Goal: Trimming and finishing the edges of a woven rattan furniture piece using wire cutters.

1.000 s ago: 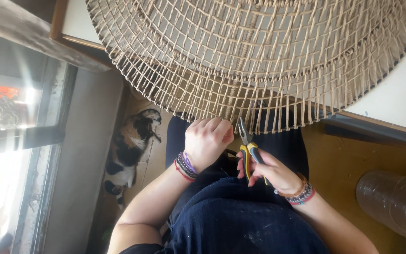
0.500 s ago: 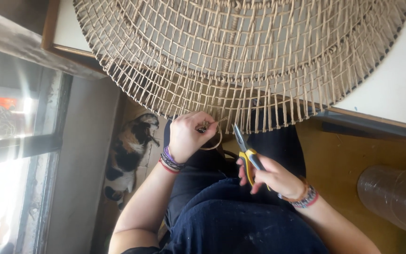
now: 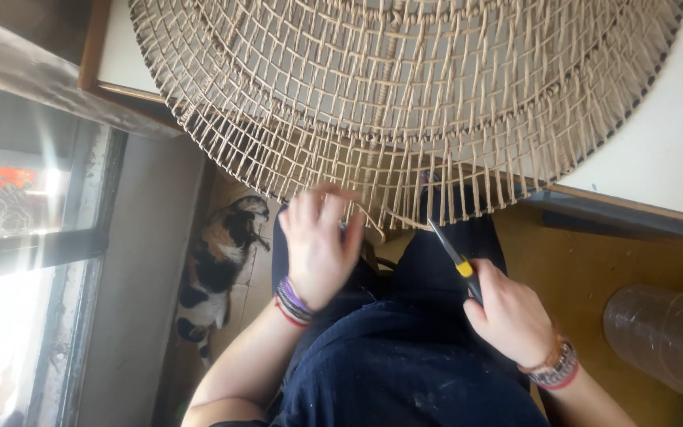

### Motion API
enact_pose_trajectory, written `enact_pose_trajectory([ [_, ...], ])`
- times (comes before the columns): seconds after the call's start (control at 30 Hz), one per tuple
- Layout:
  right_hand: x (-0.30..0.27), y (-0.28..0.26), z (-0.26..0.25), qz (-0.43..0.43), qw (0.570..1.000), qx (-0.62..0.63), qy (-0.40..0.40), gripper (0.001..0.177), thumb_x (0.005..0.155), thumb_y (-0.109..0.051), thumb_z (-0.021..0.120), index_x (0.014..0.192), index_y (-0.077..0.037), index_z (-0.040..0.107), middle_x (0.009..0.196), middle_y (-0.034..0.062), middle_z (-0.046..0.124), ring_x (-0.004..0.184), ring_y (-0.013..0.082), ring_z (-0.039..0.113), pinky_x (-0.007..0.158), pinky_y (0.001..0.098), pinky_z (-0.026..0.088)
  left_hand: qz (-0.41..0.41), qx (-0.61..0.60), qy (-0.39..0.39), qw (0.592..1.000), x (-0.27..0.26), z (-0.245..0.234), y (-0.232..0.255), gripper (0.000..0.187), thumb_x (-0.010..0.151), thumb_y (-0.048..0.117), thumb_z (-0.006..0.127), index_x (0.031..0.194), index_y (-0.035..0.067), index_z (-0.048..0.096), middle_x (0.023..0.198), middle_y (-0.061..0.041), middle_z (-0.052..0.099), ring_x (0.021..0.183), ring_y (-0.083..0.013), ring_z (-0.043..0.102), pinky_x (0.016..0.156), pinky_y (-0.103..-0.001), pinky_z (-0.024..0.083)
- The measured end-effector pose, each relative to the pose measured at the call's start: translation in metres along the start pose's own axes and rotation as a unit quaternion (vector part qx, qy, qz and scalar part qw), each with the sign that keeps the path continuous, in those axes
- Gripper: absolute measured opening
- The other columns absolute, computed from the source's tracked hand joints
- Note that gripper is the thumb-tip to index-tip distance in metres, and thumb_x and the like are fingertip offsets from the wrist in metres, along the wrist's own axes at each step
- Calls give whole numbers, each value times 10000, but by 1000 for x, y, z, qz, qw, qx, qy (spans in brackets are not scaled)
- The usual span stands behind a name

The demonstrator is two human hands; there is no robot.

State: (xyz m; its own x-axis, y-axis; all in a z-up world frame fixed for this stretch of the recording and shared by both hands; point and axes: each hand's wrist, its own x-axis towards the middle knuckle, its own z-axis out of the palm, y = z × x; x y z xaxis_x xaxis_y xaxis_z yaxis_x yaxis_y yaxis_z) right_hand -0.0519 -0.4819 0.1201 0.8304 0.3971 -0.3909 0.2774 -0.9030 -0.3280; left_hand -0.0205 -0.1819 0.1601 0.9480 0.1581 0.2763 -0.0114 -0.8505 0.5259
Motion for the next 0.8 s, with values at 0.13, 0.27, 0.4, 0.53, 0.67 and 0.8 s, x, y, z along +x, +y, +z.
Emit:
enact_pose_trajectory([
  [0.13,-3,-3,-7,-13,996,72,-47,257,894,-170,552,1144,-117,522,704,-2,640,490,191,614,459,342,526,144,12,-36,989,-12,28,23,233,961,392,697,1163,276,719,1110,-5,590,925,-250,541,747,-432,412],
  [0.27,10,2,-17,-34,970,210,-117,185,865,-140,582,1045,-176,603,941,-61,770,832,165,761,815,330,565,156,-12,-48,986,-13,42,14,258,941,480,687,932,223,708,1078,-40,533,922,-293,505,745,-455,424],
  [0.4,20,-11,-27,-17,894,405,-191,376,796,-3,493,1161,25,582,956,149,706,900,277,789,632,419,711,147,31,-6,989,-19,53,0,219,908,404,752,835,224,652,1022,26,448,981,-239,479,768,-373,357],
  [0.53,32,-3,-10,8,815,528,-239,389,782,6,465,1141,56,604,990,193,691,913,290,773,596,446,708,107,84,3,991,-18,64,7,245,845,343,780,755,198,603,988,27,434,984,-245,468,779,-390,361],
  [0.67,46,-8,-14,26,768,586,-256,436,767,-42,490,1165,91,609,1054,243,713,922,340,780,595,488,694,99,118,-23,988,-6,65,18,235,835,283,787,726,164,616,968,24,402,964,-233,438,783,-391,343],
  [0.8,59,-16,-28,30,761,591,-267,467,740,-55,490,1155,105,633,1043,251,731,891,349,783,590,488,690,103,108,-33,988,-1,63,12,244,843,309,789,741,159,626,972,17,414,953,-247,447,774,-398,354],
])
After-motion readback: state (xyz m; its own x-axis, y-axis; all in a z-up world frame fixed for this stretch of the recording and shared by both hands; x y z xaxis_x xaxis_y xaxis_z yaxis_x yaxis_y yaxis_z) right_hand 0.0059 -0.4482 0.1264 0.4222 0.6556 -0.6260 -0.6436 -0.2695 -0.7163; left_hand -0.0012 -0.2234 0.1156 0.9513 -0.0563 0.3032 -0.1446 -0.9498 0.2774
